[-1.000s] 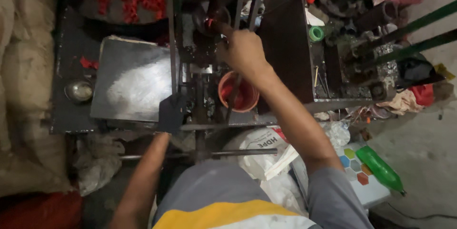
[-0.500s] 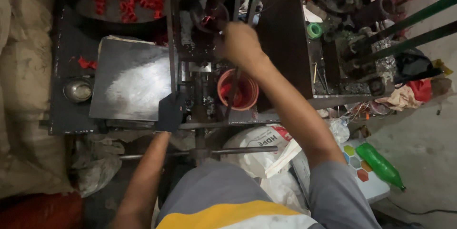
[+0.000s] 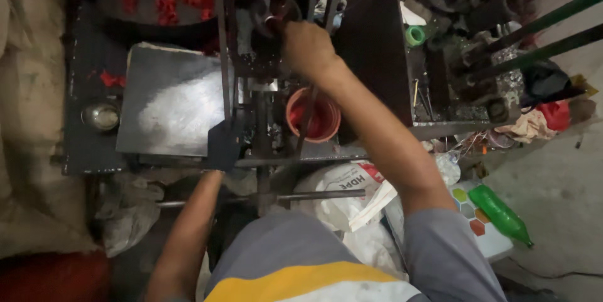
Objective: The person operates a manual press machine in a workshop. They place a white rectangular object into the press, activate the machine using a lever, and remove the processed object. This cycle is repeated multiple times.
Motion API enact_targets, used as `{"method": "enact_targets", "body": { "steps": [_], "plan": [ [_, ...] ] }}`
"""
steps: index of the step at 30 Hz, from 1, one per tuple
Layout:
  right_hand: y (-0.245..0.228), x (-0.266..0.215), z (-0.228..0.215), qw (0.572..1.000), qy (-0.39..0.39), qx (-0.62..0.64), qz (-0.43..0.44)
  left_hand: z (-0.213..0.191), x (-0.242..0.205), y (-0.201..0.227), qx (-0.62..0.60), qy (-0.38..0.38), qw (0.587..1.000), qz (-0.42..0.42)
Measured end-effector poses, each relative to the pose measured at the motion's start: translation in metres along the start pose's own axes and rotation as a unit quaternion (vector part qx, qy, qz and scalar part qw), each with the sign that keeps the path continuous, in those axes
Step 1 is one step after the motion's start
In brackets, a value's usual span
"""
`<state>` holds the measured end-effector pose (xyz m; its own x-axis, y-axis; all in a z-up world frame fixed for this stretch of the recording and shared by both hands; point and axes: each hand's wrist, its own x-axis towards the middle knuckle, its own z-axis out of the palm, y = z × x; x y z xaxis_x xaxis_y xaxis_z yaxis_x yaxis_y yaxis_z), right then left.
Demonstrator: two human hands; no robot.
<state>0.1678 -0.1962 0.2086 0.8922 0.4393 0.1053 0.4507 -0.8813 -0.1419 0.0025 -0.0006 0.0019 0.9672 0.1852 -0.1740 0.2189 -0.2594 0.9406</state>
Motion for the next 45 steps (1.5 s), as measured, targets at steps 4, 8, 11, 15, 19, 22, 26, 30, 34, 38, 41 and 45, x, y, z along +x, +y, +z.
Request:
{"method": "enact_targets", "body": {
  "steps": [4, 8, 11, 15, 19, 22, 26, 30, 34, 38, 41, 45],
  "plan": [
    [-0.005, -0.001, -0.007, 0.995, -0.074, -0.042, 0.043, -0.004, -0.005, 0.003, 0.002, 0.017, 0.994, 0.112],
    [-0.003, -0.020, -0.020, 0.999, 0.036, 0.031, 0.001, -0.004, -0.002, 0.002, -0.014, -0.010, 0.999, 0.029],
    [-0.004, -0.030, -0.015, 0.994, 0.098, 0.055, -0.013, -0.002, -0.004, -0.003, 0.025, 0.003, 0.997, 0.077],
    [-0.005, -0.019, -0.002, 0.998, 0.025, 0.042, 0.037, -0.007, 0.002, -0.004, 0.189, 0.066, 0.910, 0.362],
    [-0.004, -0.017, 0.004, 0.993, 0.042, 0.109, 0.022, -0.001, 0.002, -0.011, 0.057, -0.006, 0.998, -0.002],
    [-0.005, -0.022, -0.006, 0.992, 0.040, 0.118, 0.014, 0.003, 0.005, -0.021, 0.037, -0.006, 0.997, 0.066],
    [-0.005, -0.067, -0.022, 0.967, 0.130, 0.218, -0.009, 0.003, 0.008, -0.029, 0.170, 0.042, 0.945, 0.276],
    [0.009, -0.160, -0.021, 0.916, 0.278, 0.268, 0.109, 0.005, 0.004, -0.025, -0.024, -0.007, 0.998, 0.057],
    [0.108, -0.235, -0.064, 0.874, 0.478, -0.079, 0.040, 0.003, 0.002, -0.018, 0.010, -0.018, 0.998, 0.062],
    [0.246, -0.265, -0.119, 0.724, 0.585, -0.336, 0.145, -0.003, 0.005, -0.020, 0.038, -0.010, 0.988, 0.148],
    [0.348, -0.259, -0.135, 0.852, 0.494, -0.141, 0.096, -0.005, 0.008, -0.025, 0.188, 0.019, 0.913, 0.361],
    [0.420, -0.247, -0.106, 0.909, 0.407, -0.003, 0.095, -0.001, 0.005, -0.021, 0.082, -0.021, 0.990, 0.113]
  ]
}}
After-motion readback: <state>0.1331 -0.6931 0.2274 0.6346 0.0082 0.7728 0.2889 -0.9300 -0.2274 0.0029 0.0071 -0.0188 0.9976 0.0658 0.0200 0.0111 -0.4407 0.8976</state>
